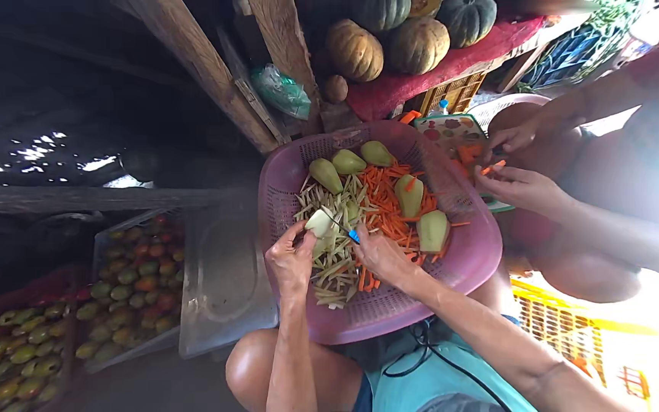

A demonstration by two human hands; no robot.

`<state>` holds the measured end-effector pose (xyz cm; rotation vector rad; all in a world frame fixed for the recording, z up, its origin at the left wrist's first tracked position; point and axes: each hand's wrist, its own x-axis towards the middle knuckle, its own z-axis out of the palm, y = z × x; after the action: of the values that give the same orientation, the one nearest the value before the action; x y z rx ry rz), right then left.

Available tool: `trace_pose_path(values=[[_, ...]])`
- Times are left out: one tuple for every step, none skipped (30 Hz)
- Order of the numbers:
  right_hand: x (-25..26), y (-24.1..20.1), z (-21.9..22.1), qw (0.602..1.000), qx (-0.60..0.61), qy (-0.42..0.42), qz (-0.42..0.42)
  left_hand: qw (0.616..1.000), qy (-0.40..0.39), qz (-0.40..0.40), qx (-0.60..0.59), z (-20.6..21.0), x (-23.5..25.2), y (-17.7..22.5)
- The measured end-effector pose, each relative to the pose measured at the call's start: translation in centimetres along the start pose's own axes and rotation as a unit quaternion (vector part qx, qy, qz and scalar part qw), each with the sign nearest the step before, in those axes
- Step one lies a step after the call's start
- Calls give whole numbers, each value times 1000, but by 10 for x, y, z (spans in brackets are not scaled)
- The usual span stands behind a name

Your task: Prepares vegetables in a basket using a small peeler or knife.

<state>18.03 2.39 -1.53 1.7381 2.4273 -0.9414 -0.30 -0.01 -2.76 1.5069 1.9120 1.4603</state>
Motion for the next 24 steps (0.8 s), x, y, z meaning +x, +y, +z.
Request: trace_pose_path(values=[[2,6,5,999,-2,-29,27,1000,3,-12,-17,-2,1,0],[3,9,7,998,-2,-43,45,1000,3,-19,-23,-3,1,-2],[2,9,4,998,1,-43,48,1000,1,-23,-15,-3,1,-3],[-1,4,-3,999,7,-28,34,1000,-4,-23,2,-2,1,-4],[-6,-3,-10,1000,16,-4,10,1000,-12,-20,20,0,-1,-3],[-9,-11,-15,999,23,25,-17,999,-21,-14,34,2,-3,-2],[-10,-16,-17,998,28,51,-39,999,-23,-4,45,3,-3,-2],[-9,-18,-16,996,27,62,-51,999,-22,2,48,5,-2,-2],[-6,-16,-13,997,24,56,-52,999,-18,4,46,5,-1,-1],[-3,-11,-7,999,19,31,-36,999,-11,1,33,4,0,0],[-1,-4,-1,1000,15,-4,-8,1000,-5,-6,9,4,0,0],[1,4,5,999,12,-40,24,1000,0,-15,-16,2,0,1],[2,10,10,997,12,-59,48,999,3,-22,-31,0,1,0],[1,12,10,996,14,-62,57,999,4,-26,-34,-1,2,0],[-1,8,4,997,16,-52,50,999,3,-26,-22,-1,3,-1],[-6,2,-3,999,22,-30,30,1000,-2,-25,1,1,1,-2],[-10,-6,-9,1000,29,-6,3,999,-11,-25,23,2,-2,-1],[-12,-14,-13,999,35,17,-20,999,-18,-20,38,2,-3,-1],[-11,-18,-14,998,35,37,-38,999,-17,-11,45,4,-2,-1],[-8,-17,-11,998,28,39,-41,999,-12,-6,39,4,-1,0],[-4,-12,-6,999,24,22,-26,1000,-3,-6,19,3,-1,1],[-1,-4,0,1000,24,-12,5,1000,8,-6,-11,2,0,2],[2,4,7,998,27,-39,35,999,16,-9,-38,-1,2,2],[3,9,11,997,27,-54,53,999,19,-14,-44,-3,4,2]])
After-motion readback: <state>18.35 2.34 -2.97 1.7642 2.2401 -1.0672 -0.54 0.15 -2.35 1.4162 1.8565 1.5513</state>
